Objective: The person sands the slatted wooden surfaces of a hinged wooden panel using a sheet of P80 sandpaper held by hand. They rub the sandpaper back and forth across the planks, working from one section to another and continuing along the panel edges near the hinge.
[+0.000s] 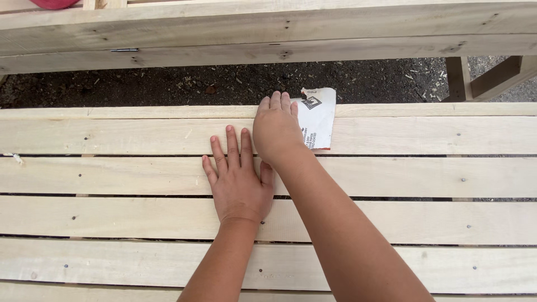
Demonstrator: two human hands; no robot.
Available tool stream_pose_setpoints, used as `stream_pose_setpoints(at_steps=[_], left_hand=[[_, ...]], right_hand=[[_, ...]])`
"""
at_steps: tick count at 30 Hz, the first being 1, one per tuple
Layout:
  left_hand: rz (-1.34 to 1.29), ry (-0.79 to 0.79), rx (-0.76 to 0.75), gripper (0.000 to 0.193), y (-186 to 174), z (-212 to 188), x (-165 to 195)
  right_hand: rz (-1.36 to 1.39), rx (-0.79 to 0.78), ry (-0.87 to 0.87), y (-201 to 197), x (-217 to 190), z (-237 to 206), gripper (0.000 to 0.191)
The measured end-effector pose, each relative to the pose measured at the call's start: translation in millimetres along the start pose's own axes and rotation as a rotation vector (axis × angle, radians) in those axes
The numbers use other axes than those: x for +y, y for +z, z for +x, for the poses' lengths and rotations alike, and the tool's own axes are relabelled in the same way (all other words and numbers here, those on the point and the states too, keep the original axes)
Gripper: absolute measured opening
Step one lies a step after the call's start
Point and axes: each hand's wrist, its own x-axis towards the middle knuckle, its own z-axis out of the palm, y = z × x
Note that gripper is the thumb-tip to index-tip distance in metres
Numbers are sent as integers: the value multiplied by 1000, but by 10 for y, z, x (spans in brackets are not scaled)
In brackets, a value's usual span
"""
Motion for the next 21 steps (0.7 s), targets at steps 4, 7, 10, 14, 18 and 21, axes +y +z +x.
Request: stream_pose_setpoints(at_steps=[4,7,10,14,18,21], left_hand=[[21,-8,11,70,-32,-6,20],[13,-7,-4,71,-7,4,6],[-2,0,13,69,67,12,-21],[5,24,105,66,153,-5,-45],[-29,25,108,67,135,-30,-66],[-91,28,118,70,103,-21,-72]], right_hand=[[34,98,-39,-252,481,-617,74],[47,12,-135,-129,520,-1312,68],[-149,208,-226,124,550,-1415,63],[-160,179,-58,262,670,-692,64],[-97,193,-15,103,532,-448,66],[-96,167,-189,130,320,-1149,68]])
